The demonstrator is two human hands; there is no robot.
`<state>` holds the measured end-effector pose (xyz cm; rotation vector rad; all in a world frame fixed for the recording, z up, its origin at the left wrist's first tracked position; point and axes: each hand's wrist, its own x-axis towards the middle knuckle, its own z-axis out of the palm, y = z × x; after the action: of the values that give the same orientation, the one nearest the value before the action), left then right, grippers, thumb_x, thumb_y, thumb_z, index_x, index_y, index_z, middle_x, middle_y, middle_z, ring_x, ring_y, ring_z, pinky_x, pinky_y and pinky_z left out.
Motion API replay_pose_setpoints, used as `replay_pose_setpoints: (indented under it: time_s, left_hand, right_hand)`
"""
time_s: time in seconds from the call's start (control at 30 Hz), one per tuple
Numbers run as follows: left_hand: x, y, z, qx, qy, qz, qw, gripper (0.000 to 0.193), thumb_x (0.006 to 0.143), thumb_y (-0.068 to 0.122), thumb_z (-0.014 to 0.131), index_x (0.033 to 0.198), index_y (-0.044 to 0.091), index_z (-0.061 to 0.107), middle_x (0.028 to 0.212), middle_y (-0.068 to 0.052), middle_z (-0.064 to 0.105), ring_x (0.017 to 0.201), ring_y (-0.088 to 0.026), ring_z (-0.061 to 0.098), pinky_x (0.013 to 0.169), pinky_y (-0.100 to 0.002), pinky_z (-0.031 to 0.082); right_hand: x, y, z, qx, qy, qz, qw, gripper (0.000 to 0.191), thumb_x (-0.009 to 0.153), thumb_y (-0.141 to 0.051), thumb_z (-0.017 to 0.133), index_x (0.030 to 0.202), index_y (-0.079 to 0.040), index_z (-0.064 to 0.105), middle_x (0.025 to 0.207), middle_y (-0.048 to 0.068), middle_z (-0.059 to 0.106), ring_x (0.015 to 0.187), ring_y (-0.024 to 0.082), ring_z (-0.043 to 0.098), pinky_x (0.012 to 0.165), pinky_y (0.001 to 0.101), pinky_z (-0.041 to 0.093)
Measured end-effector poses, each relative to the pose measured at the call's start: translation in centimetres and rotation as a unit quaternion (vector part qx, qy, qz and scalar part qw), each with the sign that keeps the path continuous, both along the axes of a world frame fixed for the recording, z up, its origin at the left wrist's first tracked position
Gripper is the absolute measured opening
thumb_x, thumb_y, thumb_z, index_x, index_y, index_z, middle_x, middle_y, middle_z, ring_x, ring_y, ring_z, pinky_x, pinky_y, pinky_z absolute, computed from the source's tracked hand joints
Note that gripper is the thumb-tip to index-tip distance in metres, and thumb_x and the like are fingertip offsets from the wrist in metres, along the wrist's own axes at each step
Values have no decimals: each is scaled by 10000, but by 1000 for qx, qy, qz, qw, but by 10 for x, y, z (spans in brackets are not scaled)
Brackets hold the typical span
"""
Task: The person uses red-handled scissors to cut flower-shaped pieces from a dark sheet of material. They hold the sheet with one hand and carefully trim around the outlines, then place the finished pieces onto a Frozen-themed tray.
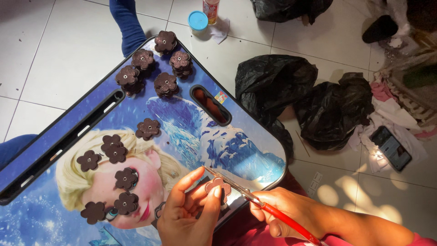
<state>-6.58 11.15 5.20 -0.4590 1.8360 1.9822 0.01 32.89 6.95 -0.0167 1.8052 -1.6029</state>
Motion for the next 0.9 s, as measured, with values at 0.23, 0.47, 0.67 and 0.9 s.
replay_pose_setpoints:
  time_s: [0.23,0.47,0.67,0.9]
  left_hand:
    - [4,-1,-14,96,69,10,993,317,788,-131,729,1067,-48,605,937,-249,801,861,-259,810,766,-327,649]
    - [8,0,-20,68,49,18,996,303,766,-156,726,1020,-37,612,904,-238,795,834,-261,810,742,-324,645]
    - [11,2,-18,82,66,14,994,296,767,-157,726,1010,-33,610,916,-239,800,839,-262,814,754,-328,656]
    - [11,3,-20,61,63,13,996,292,765,-151,736,1000,-28,615,911,-228,804,837,-258,819,746,-317,653]
  right_hand:
    - [-3,7,4,-38,29,1,999,949,755,-1000,448,955,-81,573,679,-51,475,617,83,475,579,261,409]
    - [1,11,3,-34,19,9,999,955,739,-999,446,957,-76,557,632,-44,411,570,98,406,557,279,371]
    - [4,10,4,-35,16,-3,999,939,737,-989,469,950,-78,556,650,-41,453,586,94,449,557,277,388]
    - [2,12,6,-13,-7,7,1000,897,735,-965,508,907,-85,526,638,-24,470,580,103,476,541,279,392]
